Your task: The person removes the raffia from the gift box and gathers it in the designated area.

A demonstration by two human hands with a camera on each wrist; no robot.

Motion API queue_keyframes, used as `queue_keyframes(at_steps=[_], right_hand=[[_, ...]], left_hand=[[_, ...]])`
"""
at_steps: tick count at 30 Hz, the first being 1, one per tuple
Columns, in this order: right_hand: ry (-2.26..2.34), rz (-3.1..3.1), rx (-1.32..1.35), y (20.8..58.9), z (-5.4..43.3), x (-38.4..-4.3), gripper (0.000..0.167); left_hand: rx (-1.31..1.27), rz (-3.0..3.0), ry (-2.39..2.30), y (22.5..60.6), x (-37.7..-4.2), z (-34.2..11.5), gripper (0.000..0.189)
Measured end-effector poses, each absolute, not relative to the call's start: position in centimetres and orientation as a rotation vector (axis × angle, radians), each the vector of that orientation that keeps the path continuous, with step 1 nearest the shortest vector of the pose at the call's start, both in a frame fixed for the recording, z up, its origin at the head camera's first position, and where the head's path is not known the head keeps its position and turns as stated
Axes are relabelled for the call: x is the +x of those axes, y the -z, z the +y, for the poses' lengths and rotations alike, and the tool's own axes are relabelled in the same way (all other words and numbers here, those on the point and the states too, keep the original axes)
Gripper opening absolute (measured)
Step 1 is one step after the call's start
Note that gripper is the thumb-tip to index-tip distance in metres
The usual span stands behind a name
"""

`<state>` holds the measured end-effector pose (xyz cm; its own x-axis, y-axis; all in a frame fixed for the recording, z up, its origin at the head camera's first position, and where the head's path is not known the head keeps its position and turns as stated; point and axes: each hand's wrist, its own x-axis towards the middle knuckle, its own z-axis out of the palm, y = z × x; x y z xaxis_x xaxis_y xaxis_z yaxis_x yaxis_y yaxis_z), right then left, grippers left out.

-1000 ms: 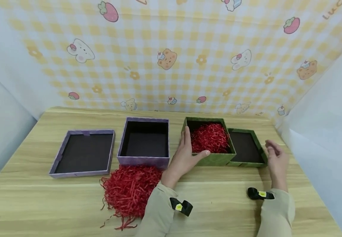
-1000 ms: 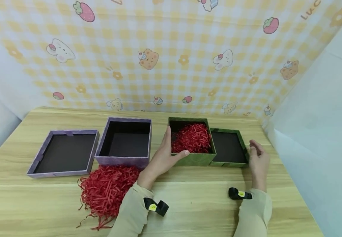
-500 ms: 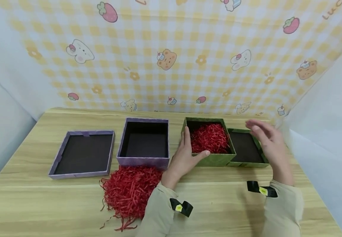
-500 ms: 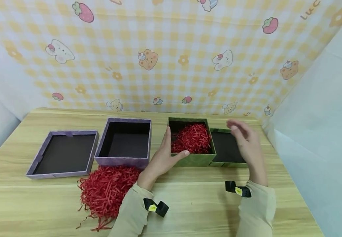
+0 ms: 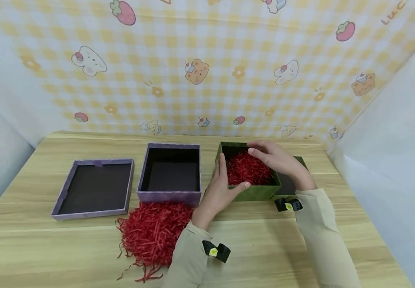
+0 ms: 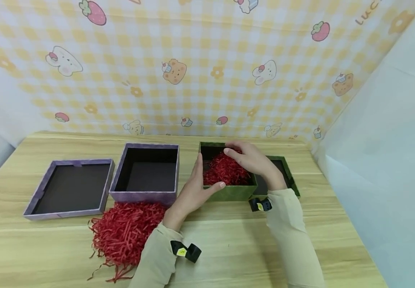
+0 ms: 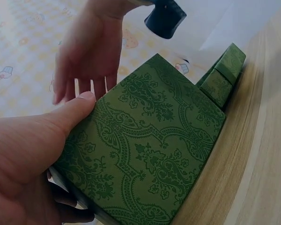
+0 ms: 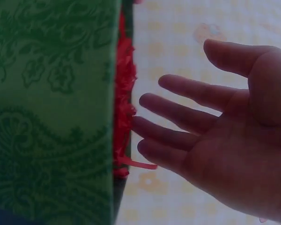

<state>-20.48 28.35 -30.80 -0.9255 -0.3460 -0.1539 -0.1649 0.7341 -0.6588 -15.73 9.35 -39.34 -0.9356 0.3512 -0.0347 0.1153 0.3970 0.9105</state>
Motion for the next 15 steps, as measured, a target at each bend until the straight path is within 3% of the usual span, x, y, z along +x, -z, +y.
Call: queue_keyframes(at_steps=[15], right_hand=[[0.611, 2.603, -0.085, 33.6, 26.6, -22.9, 0.064]], left_hand=[[0.42, 2.421, -1.548, 39.3, -15.8, 9.2, 0.102]])
